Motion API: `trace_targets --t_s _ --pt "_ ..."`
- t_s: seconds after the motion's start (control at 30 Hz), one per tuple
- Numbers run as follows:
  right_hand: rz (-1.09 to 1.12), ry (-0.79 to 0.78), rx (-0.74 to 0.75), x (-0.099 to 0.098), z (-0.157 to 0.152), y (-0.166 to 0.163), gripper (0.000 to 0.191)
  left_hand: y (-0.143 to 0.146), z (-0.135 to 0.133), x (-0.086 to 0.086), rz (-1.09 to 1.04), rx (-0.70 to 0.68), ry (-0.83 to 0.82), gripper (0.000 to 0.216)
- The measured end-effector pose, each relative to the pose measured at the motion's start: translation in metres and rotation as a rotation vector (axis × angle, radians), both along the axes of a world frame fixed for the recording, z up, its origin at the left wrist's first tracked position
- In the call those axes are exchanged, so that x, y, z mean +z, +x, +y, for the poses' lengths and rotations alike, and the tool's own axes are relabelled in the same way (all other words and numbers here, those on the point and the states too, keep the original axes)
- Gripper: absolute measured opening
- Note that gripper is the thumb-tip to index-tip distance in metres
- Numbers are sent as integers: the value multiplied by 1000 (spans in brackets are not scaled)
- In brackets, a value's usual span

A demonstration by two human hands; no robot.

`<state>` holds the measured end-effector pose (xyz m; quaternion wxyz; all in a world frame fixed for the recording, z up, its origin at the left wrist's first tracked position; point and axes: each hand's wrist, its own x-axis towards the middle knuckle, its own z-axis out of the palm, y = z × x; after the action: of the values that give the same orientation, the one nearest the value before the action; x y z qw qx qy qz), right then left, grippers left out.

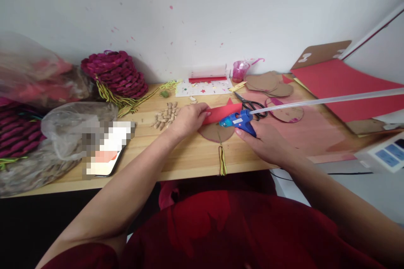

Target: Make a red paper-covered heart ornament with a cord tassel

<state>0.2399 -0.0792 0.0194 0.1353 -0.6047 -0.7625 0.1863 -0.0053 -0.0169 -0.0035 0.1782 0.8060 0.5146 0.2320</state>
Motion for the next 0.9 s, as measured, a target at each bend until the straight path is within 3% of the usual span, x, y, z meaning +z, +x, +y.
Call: trace_targets --t_s 0.9 --pt "-63 38 34 6 -4 0 31 1 -8 4 82 -19 -1 20"
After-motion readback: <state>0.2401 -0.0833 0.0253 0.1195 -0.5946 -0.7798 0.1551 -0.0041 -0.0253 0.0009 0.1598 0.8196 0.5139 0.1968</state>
